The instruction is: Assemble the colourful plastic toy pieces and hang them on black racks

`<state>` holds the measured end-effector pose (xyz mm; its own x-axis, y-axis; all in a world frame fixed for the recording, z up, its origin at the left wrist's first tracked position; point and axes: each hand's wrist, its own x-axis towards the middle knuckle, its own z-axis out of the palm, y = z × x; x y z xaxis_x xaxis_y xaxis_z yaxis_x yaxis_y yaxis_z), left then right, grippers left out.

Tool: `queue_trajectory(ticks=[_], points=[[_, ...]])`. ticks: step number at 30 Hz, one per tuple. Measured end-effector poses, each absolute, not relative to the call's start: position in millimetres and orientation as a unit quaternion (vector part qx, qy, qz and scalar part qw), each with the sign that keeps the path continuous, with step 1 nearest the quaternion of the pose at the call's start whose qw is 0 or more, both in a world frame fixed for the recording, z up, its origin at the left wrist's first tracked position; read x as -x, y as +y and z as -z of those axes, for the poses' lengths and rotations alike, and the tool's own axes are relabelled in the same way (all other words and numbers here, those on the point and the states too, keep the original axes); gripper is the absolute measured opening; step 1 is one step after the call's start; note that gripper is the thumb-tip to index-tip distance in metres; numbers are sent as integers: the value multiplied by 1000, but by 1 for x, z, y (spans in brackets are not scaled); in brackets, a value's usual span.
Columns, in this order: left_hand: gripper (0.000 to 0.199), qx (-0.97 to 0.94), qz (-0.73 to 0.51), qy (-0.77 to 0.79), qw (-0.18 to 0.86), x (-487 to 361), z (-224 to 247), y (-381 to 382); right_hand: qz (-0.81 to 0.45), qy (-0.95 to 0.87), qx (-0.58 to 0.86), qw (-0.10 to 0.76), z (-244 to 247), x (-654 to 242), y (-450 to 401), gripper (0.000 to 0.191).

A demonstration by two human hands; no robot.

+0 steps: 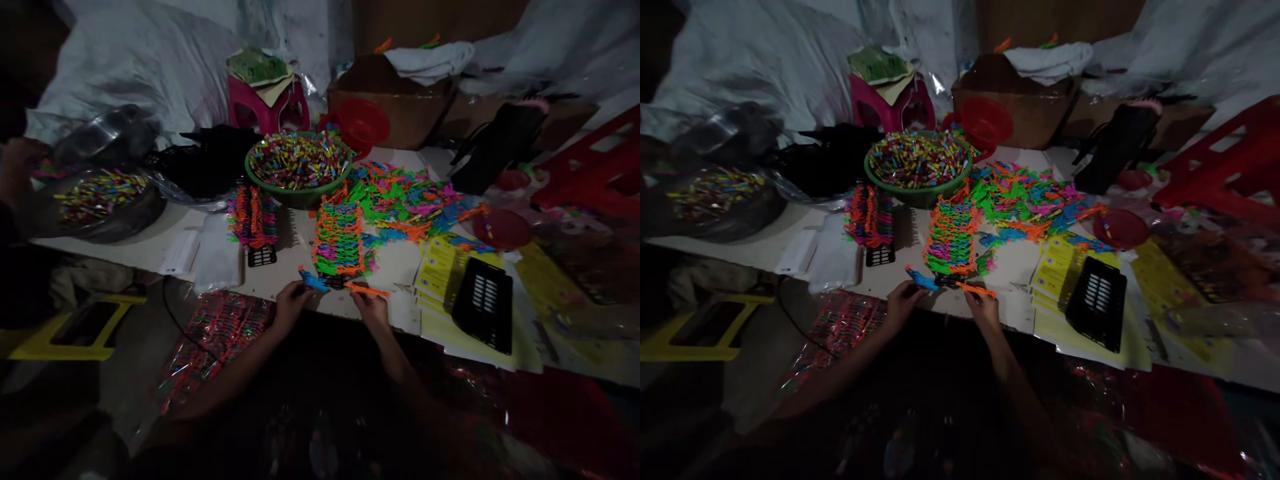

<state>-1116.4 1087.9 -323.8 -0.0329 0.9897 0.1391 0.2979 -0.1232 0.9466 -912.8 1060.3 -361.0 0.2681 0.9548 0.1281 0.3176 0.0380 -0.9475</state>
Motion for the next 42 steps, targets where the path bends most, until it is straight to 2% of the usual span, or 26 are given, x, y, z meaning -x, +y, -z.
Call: queue_trajectory(ticks=[4, 11, 15, 20, 42], points=[[21, -606, -450, 561, 340, 1110, 340, 1100, -275, -508, 673, 462, 372, 920, 1071, 37], [17, -646, -411, 564, 309, 1101, 337, 1114, -225, -591, 715, 299, 349, 917, 1079, 29], [15, -665, -397, 567, 281, 1098, 327, 1116, -196, -600, 730, 264, 337, 921, 1083, 27], [18, -660, -399, 564, 297, 1099, 330, 1118, -189, -611, 738, 215, 327, 926, 1084, 27], [29, -642, -387, 582, 315, 1102, 338, 1122, -191, -605, 744, 210, 337, 931, 1094, 29]])
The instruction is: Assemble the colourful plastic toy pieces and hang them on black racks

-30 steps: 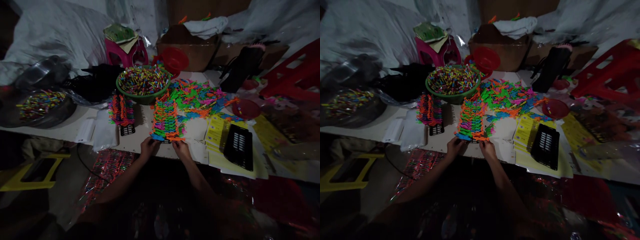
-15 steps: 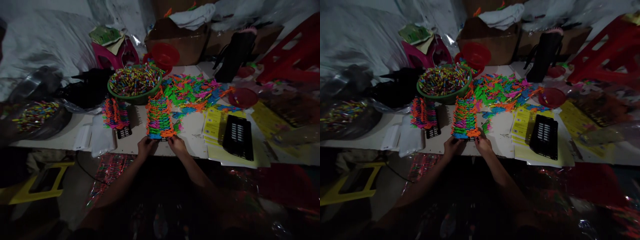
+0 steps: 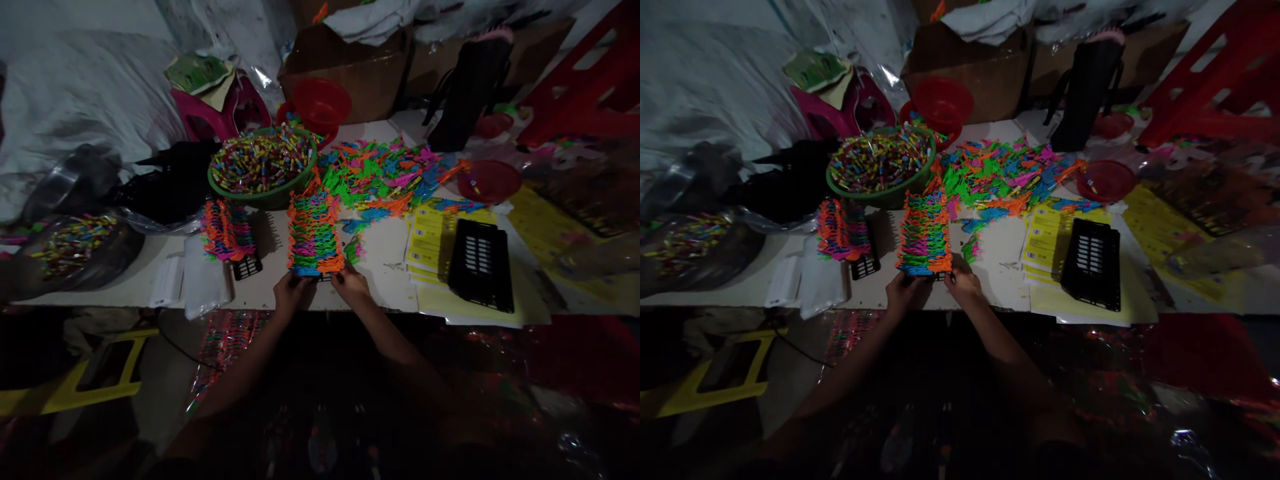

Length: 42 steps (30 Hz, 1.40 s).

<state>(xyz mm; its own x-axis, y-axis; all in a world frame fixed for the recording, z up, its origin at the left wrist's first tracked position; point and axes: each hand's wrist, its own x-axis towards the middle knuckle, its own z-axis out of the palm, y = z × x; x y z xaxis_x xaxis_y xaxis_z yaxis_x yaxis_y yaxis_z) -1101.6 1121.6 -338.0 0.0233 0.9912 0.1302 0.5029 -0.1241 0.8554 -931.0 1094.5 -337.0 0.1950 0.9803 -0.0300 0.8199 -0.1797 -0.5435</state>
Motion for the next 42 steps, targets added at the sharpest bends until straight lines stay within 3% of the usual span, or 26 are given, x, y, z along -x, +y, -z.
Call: queue_trajectory(ticks=[14, 24, 42], points=[[28, -680, -334, 619, 207, 1093, 332, 1117, -170, -607, 752, 194, 330, 935, 1092, 29], [25, -650, -345, 630, 249, 1089, 332, 1122, -130, -636, 727, 223, 338, 933, 1093, 31], [19, -677, -327, 619, 229, 1086, 330, 1123, -210, -620, 740, 153, 323, 914, 1101, 31]])
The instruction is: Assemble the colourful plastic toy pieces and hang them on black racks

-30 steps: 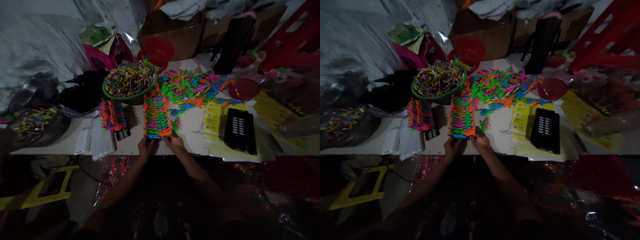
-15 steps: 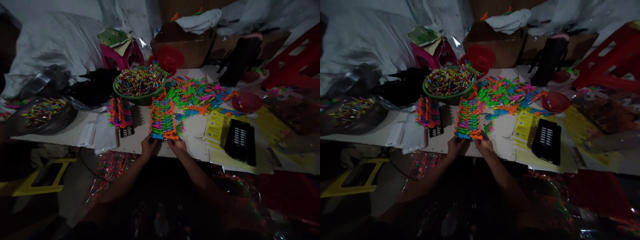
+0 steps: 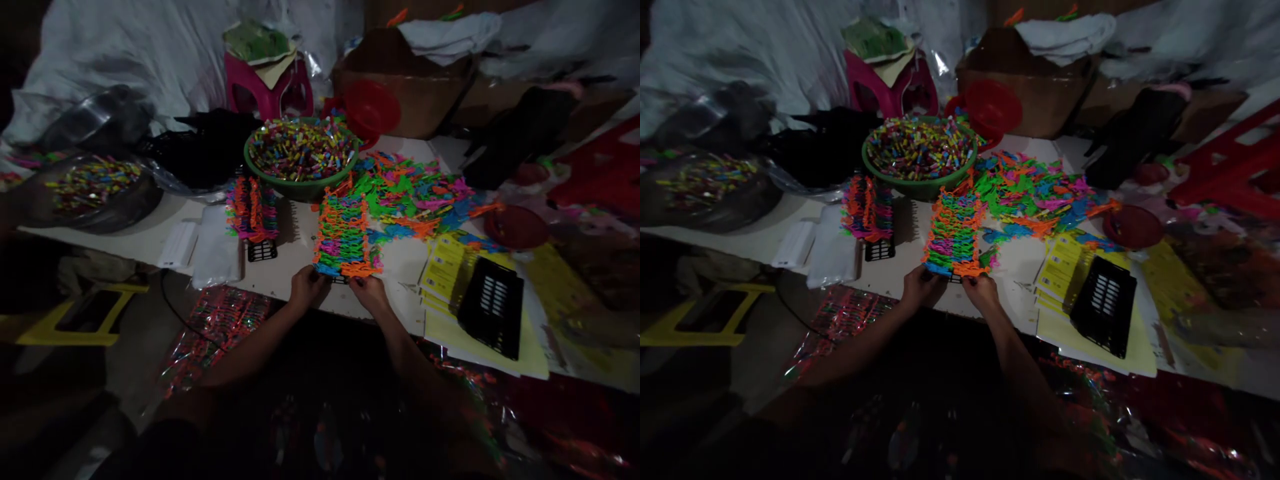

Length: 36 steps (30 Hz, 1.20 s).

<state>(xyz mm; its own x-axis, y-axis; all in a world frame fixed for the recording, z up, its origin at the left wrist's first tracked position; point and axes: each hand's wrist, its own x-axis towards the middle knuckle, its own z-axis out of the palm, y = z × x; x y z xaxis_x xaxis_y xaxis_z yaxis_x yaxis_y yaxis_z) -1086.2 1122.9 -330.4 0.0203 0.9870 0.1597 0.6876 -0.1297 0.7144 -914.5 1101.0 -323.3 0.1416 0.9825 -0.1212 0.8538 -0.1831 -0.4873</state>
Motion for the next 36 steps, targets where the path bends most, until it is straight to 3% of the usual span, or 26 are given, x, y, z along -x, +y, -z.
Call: queue_trajectory(ticks=[12, 25, 36], points=[[18, -675, -346, 603, 246, 1086, 336, 1122, -151, -630, 758, 79, 307, 926, 1097, 30], [19, -660, -342, 612, 268, 1085, 333, 1124, -156, -638, 751, 61, 312, 929, 1101, 29], [27, -735, -212, 623, 166, 1086, 330, 1126, -172, -611, 766, 104, 312, 934, 1107, 27]])
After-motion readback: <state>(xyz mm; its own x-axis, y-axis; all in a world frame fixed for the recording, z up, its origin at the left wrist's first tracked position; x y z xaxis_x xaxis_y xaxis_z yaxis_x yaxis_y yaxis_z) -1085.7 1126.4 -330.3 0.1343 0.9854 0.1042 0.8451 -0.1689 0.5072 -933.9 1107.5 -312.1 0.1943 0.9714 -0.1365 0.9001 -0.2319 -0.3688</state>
